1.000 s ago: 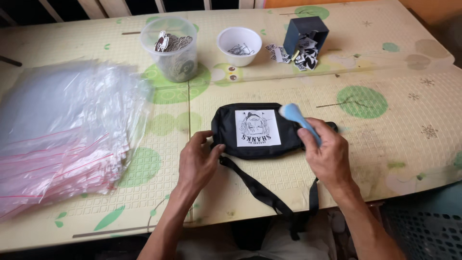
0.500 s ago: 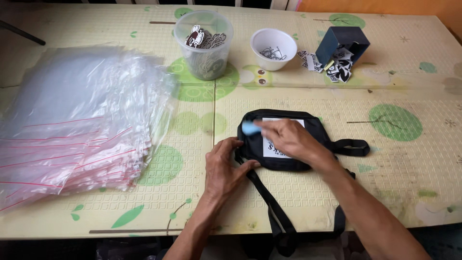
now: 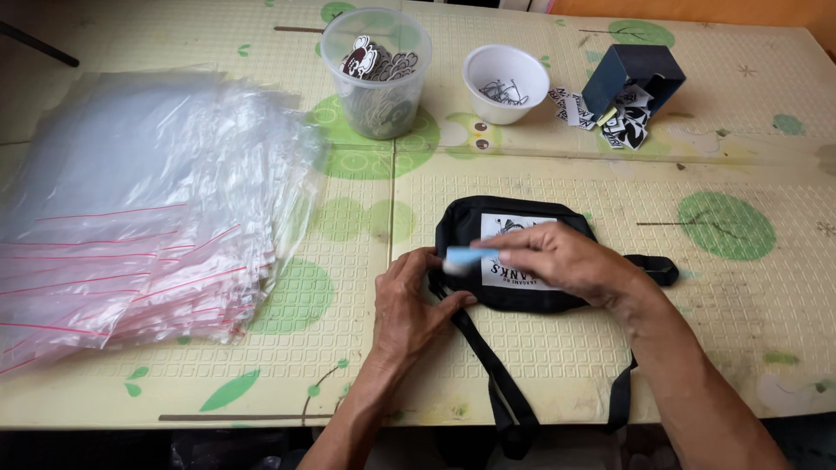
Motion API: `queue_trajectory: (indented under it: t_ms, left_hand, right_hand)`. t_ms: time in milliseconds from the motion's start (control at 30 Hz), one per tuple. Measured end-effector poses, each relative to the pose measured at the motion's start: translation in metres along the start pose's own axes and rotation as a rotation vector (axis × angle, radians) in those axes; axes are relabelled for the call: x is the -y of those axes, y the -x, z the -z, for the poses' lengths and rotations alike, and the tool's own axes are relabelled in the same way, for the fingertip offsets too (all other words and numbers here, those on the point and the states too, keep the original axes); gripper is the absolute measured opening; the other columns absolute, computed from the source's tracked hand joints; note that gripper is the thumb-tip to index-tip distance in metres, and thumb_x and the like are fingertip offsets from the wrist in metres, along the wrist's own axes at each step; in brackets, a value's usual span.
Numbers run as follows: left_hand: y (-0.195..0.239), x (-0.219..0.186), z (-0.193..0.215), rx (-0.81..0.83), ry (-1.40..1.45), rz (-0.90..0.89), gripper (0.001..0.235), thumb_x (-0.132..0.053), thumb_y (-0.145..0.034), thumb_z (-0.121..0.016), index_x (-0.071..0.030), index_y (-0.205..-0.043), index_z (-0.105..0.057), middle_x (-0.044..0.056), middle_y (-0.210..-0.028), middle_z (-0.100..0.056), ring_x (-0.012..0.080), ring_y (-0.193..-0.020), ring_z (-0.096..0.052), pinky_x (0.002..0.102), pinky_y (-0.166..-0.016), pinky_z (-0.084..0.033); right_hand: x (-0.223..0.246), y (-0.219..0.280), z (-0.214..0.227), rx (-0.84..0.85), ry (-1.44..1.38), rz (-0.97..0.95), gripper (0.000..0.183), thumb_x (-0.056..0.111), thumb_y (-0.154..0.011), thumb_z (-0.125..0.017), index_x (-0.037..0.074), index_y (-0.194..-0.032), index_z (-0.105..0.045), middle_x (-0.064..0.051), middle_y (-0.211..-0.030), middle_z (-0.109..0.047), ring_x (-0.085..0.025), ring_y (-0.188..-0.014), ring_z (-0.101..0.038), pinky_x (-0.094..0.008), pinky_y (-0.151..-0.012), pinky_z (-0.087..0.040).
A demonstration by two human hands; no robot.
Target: The person cleans a black bag with a blue brush, then uses a needle to poke holes in the bag's fabric. They also handle small metal pieces and a sticker on the table.
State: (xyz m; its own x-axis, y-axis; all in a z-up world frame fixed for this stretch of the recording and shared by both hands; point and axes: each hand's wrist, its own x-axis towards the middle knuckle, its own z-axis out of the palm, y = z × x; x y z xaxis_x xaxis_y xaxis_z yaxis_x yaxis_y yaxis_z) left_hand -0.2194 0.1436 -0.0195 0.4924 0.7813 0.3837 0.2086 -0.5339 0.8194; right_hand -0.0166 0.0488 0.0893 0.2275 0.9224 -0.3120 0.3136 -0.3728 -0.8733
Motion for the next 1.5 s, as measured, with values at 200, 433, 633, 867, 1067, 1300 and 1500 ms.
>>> queue_trajectory:
  t_ms: [200, 433, 633, 867, 1067, 1300, 1500]
  left_hand:
    - [-0.002, -0.001, 0.004, 0.078, -0.039, 0.013, 0.064, -0.047, -0.061, -0.094, -0.026, -0.115, -0.065, -0.002, -0.120, -0.069, 0.0233, -0.111, -0.069, 0.037, -0.089, -0.048]
    - [-0.001, -0.009, 0.007, 0.104, -0.083, -0.054, 0.058, -0.045, -0.067, -0.091, -0.028, -0.118, -0.068, 0.000, -0.121, -0.066, 0.0261, -0.108, -0.068, 0.038, -0.086, -0.047]
    - [-0.002, -0.005, 0.007, 0.086, -0.076, -0.059, 0.060, -0.049, -0.066, -0.091, -0.028, -0.117, -0.069, 0.002, -0.119, -0.066, 0.0269, -0.104, -0.070, 0.038, -0.084, -0.049]
    - [-0.006, -0.009, 0.007, 0.075, -0.037, -0.053, 0.059, -0.044, -0.066, -0.093, -0.025, -0.117, -0.070, 0.006, -0.119, -0.066, 0.0310, -0.109, -0.070, 0.040, -0.087, -0.049]
    - [-0.001, -0.013, 0.008, 0.082, -0.054, -0.043, 0.060, -0.046, -0.064, -0.093, -0.026, -0.116, -0.071, 0.005, -0.117, -0.068, 0.0302, -0.109, -0.070, 0.041, -0.087, -0.050]
    - [-0.003, -0.011, 0.006, 0.076, -0.059, -0.045, 0.060, -0.047, -0.064, -0.094, -0.025, -0.116, -0.071, 0.004, -0.117, -0.068, 0.0284, -0.113, -0.069, 0.038, -0.090, -0.049]
    - [-0.002, -0.011, 0.006, 0.088, -0.064, -0.015, 0.060, -0.047, -0.065, -0.093, -0.026, -0.117, -0.070, 0.003, -0.118, -0.068, 0.0273, -0.113, -0.069, 0.039, -0.090, -0.047]
  right_hand:
    - [-0.012, -0.003, 0.021, -0.114, 0.213, 0.130, 0.041, 0.011, -0.100, -0.057, 0.013, -0.138, -0.069, -0.014, -0.120, -0.078, -0.021, -0.093, -0.072, -0.034, -0.087, -0.053]
    - [-0.021, 0.007, 0.020, -0.074, -0.083, 0.205, 0.039, 0.006, -0.102, -0.053, 0.002, -0.138, -0.066, -0.018, -0.070, -0.069, -0.014, -0.051, -0.046, -0.029, -0.057, -0.045]
    - [-0.012, 0.020, 0.034, 0.399, 0.070, -0.072, 0.033, 0.006, -0.093, -0.063, 0.006, -0.119, -0.084, -0.012, -0.075, -0.084, -0.012, -0.056, -0.054, -0.030, -0.063, -0.047]
    - [-0.016, 0.024, 0.046, 0.094, 0.152, 0.105, 0.035, 0.006, -0.095, -0.063, 0.004, -0.128, -0.076, -0.014, -0.098, -0.078, -0.019, -0.091, -0.069, -0.036, -0.084, -0.055]
    - [-0.032, 0.023, 0.051, -0.126, 0.226, 0.095, 0.037, 0.006, -0.099, -0.058, 0.005, -0.134, -0.071, -0.022, -0.111, -0.077, -0.027, -0.096, -0.068, -0.042, -0.089, -0.053]
    - [-0.007, 0.040, 0.047, -0.078, 0.103, 0.118, 0.037, 0.012, -0.099, -0.060, 0.000, -0.132, -0.071, -0.011, -0.094, -0.075, -0.016, -0.086, -0.061, -0.037, -0.082, -0.054]
    - [-0.027, 0.051, 0.078, 0.365, 0.172, -0.045, 0.035, 0.012, -0.091, -0.071, 0.013, -0.122, -0.084, -0.003, -0.081, -0.080, -0.010, -0.076, -0.063, -0.031, -0.076, -0.055]
